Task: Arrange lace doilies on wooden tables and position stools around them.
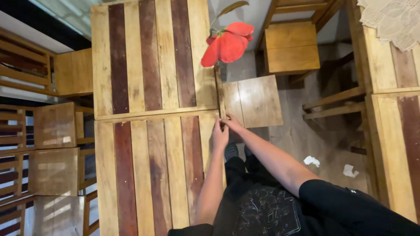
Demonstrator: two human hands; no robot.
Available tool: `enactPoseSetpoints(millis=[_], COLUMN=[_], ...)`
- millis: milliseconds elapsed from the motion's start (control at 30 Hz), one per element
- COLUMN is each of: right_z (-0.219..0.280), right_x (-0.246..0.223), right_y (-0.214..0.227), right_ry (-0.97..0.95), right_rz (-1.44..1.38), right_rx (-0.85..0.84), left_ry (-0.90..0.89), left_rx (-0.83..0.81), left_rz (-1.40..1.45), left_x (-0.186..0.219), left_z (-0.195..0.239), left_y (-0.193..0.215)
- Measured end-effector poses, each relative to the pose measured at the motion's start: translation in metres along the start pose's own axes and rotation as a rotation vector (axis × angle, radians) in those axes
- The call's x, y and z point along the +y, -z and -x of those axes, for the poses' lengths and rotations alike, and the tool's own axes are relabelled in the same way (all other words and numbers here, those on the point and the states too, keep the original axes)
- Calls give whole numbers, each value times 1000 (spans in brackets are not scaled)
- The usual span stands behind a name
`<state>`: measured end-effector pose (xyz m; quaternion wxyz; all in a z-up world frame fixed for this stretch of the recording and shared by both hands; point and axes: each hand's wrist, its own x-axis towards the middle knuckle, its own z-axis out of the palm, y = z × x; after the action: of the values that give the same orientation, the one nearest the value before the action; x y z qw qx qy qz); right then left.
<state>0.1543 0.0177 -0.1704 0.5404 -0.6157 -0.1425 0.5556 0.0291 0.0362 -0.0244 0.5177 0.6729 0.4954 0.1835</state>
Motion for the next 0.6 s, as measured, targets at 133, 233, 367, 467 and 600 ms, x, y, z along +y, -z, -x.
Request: enactPoseSetpoints(millis=[133, 233, 367, 467, 600], right_z=[-19, 8, 54, 75, 126], right_x=[17, -8, -4, 36, 48], right_y=[0, -7, 18, 75, 128], right_ry=[-37, -49, -155, -185, -193], right_rz=[88, 181, 94, -40, -115], right_rx=[106, 160, 224, 243, 173], left_ry=[-16, 77, -63, -41, 233], left_rx=[37, -18, -34, -142, -468], left_rz=[103, 81, 12, 131, 376], left_x=[-53, -40, -47, -49, -37], left_z=[-19, -17, -39, -61, -61], left_y=[-15, -1, -7, -38, -81])
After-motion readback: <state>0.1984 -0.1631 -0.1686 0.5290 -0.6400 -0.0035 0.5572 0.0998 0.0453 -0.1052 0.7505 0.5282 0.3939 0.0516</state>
